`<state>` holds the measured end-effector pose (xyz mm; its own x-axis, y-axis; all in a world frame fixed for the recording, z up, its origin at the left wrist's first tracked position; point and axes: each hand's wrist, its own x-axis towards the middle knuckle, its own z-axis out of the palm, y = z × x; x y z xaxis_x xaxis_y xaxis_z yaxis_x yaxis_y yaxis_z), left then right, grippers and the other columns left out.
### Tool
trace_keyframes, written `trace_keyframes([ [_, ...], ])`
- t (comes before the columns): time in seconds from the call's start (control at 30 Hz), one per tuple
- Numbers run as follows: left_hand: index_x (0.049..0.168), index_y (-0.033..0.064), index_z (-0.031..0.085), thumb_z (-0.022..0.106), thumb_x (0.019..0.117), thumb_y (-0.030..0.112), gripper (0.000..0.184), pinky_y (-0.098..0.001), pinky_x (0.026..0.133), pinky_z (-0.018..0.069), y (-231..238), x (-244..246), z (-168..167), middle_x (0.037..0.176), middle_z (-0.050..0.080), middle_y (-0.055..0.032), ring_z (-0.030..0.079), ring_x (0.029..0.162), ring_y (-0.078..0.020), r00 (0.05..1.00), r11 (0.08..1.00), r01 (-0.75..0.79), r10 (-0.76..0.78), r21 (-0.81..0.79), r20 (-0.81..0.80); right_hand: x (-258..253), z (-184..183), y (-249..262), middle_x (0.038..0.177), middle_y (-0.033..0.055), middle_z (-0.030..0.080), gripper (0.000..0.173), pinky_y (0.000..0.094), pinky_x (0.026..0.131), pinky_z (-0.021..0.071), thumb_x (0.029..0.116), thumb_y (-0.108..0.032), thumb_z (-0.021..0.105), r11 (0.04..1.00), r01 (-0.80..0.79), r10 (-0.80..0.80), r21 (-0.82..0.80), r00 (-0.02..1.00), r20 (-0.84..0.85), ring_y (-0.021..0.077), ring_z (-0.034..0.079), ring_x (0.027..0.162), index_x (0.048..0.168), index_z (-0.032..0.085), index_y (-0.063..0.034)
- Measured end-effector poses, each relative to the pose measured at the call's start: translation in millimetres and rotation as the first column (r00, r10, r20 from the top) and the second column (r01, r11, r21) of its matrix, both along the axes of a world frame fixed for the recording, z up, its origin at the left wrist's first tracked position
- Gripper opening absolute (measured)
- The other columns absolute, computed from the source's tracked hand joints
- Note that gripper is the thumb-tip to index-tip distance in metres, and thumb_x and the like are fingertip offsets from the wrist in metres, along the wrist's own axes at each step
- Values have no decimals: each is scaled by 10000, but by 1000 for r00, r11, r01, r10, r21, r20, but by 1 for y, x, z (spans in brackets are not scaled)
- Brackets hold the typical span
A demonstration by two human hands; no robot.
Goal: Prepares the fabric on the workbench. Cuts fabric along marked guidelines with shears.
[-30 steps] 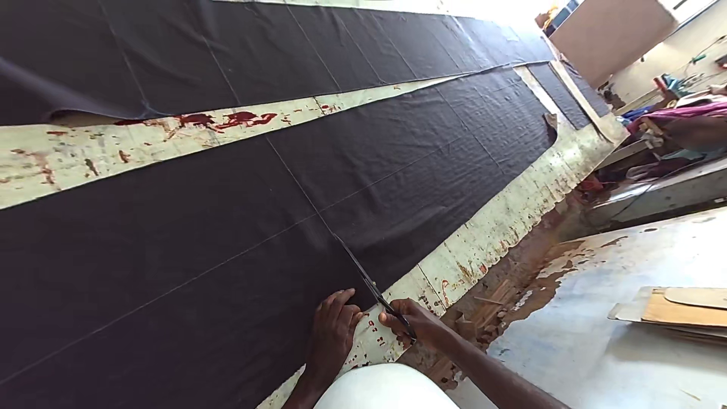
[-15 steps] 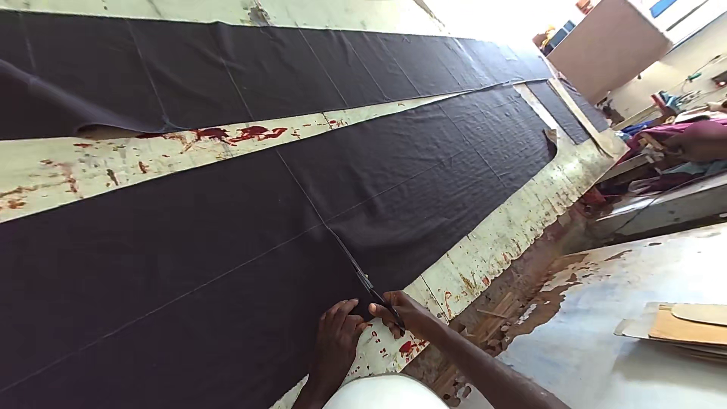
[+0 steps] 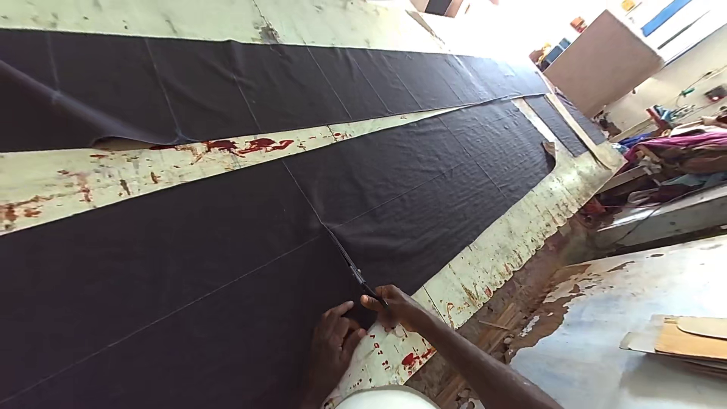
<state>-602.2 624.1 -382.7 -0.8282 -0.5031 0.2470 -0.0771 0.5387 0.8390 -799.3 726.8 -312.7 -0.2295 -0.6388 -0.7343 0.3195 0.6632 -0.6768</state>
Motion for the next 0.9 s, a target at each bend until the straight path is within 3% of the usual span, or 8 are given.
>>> trace_keyframes([
  [0.03,988,142,728,532,1026,485,398,-465,1073,474,-22,-1,5,1399,621,-60,565,1311,-233,999,998,-40,40,-46,-14,0,0,0,635,-3,521,430,268,496,525,966,-488,683,1000,-5,5,-5,1000,6,109,542,487,983,553,-79],
  [0.1,1182,85,709,524,1017,510,493,-518,1154,413,-83,4,16,1460,573,-117,512,1383,-304,986,971,-156,163,-179,22,-1,-1,1,641,-7,522,446,270,505,535,963,-511,677,1000,-17,17,-8,1000,23,109,551,494,988,547,-85],
  [0.2,1512,69,484,406,992,675,802,-694,1196,188,-180,33,23,1625,359,-195,269,1513,-466,888,850,-325,425,-415,175,-2,-2,3,640,-2,527,460,281,512,543,956,-521,683,999,-36,37,-20,999,23,117,562,496,985,537,-86],
  [0.27,1600,102,343,282,946,792,952,-751,1175,102,-224,59,14,1680,247,-181,157,1537,-502,778,773,-358,557,-524,290,-4,-1,0,648,-1,531,476,285,515,541,950,-538,682,998,-54,55,-28,998,11,121,566,504,997,539,-86],
  [0.4,1632,119,253,160,913,842,1025,-723,1197,59,-242,80,0,1705,177,-158,107,1562,-456,691,747,-307,601,-590,401,-10,11,-21,683,-2,536,477,273,533,539,967,-551,649,997,-77,77,7,997,6,112,567,531,1023,543,-89],
  [0.53,1636,143,252,159,894,865,1040,-719,1200,46,-243,79,-5,1708,174,-146,93,1567,-446,691,755,-318,599,-574,405,-14,14,-37,690,-9,531,493,264,545,543,962,-584,635,997,-72,72,32,997,16,102,566,539,1037,556,-103],
  [0.67,1637,141,251,155,903,853,1027,-712,1205,41,-242,80,-6,1711,163,-140,75,1571,-439,682,757,-321,602,-570,416,-6,2,-38,640,-14,496,431,270,488,529,957,-507,689,1000,16,-16,20,1000,14,102,529,482,976,554,-98],
  [0.9,1632,134,269,182,878,879,1063,-702,1209,41,-243,79,-8,1709,179,-132,79,1576,-419,679,757,-334,606,-561,414,-15,11,-58,684,-8,531,462,267,546,537,967,-541,654,999,-32,32,23,1000,1,103,563,537,1018,545,-94],
])
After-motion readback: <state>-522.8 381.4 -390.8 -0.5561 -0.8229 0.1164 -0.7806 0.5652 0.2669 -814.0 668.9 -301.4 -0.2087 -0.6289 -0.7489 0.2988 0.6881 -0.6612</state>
